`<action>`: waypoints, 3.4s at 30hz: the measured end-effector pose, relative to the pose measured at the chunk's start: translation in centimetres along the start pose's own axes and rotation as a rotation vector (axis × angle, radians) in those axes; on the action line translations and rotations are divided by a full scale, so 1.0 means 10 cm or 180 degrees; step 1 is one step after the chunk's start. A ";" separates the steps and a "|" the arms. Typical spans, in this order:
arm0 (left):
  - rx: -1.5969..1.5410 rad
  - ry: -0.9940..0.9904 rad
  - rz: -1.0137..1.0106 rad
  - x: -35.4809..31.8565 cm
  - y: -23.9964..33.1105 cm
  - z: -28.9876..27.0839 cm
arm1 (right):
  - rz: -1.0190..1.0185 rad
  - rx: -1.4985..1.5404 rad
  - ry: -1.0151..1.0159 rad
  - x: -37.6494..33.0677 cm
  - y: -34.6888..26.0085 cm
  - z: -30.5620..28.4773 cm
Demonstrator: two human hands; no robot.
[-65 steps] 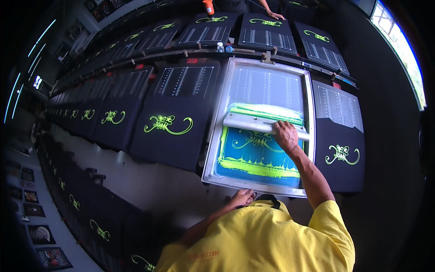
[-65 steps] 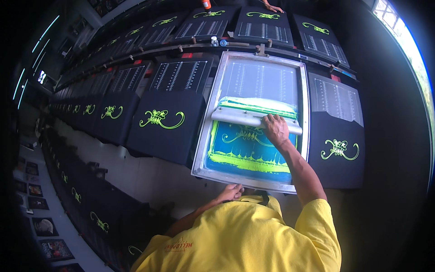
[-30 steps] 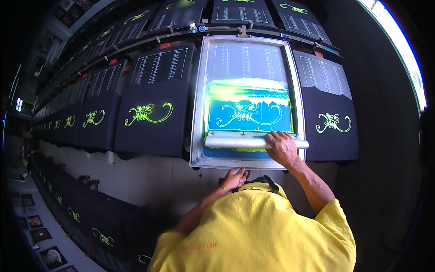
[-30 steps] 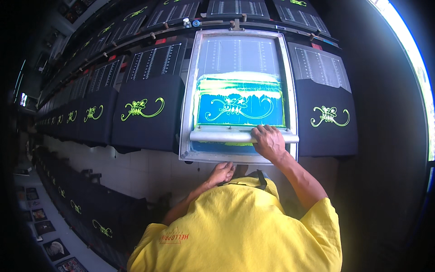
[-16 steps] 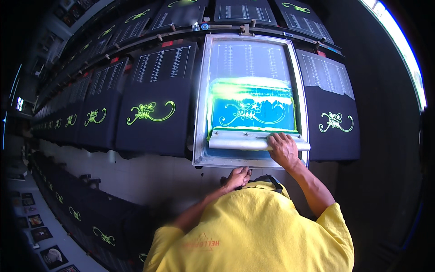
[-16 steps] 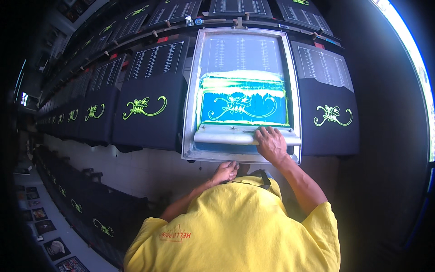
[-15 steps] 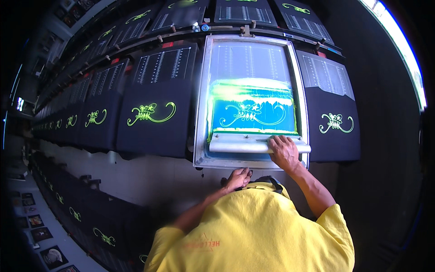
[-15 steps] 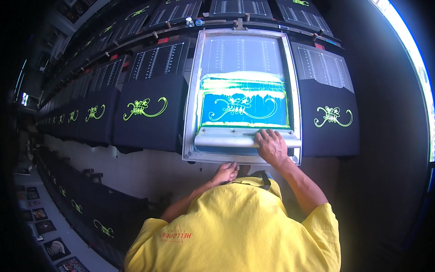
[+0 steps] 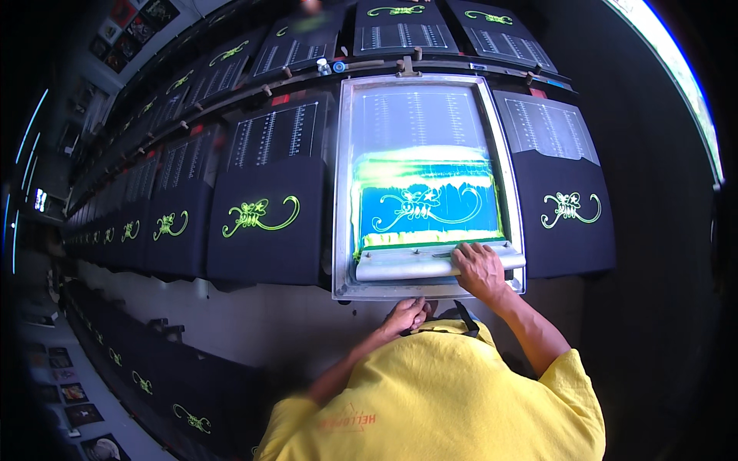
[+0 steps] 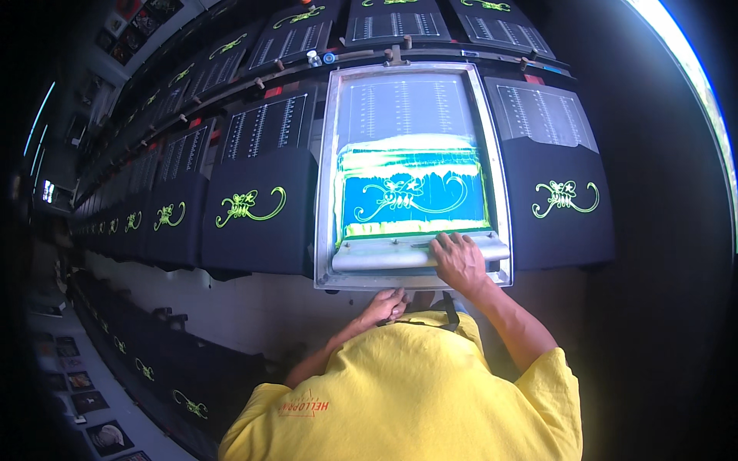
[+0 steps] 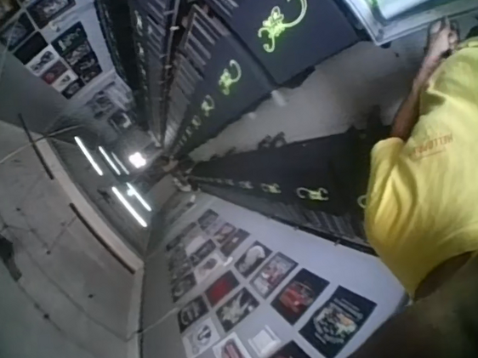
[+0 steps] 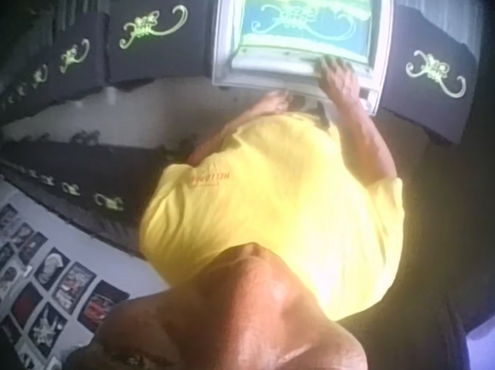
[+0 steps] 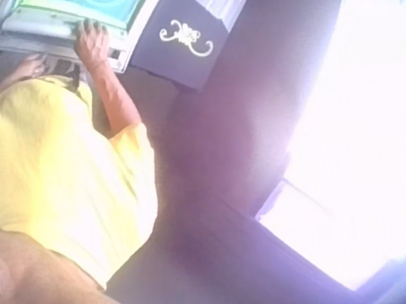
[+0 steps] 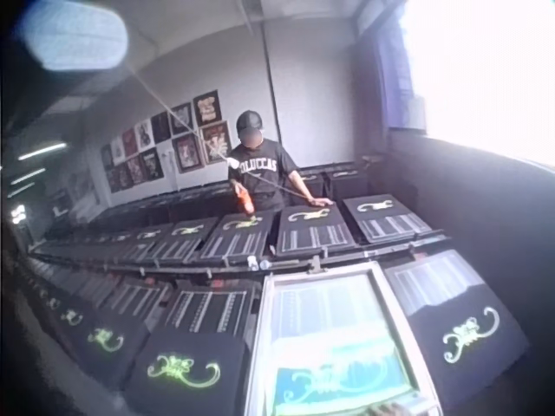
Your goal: The person pulls green ink across a mesh screen using a squeegee to print a lizard design onto several black t-shirts mounted on printing boards.
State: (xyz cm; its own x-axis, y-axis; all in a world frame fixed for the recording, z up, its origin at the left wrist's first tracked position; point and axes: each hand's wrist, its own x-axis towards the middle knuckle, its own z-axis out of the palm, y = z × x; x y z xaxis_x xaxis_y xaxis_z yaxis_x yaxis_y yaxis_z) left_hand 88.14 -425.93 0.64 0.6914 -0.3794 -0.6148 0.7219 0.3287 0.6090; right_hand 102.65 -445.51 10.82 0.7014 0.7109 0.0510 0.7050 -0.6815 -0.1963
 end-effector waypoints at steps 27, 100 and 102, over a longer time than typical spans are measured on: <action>0.4989 0.1897 0.2461 -0.50 1.35 -0.33 | 0.0379 0.0051 0.0457 -0.52 0.64 -0.03; 0.4992 0.1894 0.2573 -0.58 1.58 -0.49 | 0.0447 0.0249 0.0456 -0.32 0.57 -0.14; 0.4965 0.1912 0.2612 -0.65 1.33 -0.50 | 0.0523 0.0209 0.0391 -0.53 0.41 -0.08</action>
State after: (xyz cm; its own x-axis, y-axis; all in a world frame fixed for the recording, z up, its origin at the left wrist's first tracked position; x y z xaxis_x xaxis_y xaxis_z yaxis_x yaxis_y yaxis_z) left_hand 93.40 -414.73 10.22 0.9770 -0.1243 0.1733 -0.1904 -0.8745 0.4461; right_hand 101.92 -452.21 10.49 0.8166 0.5620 0.1313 0.5747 -0.7708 -0.2750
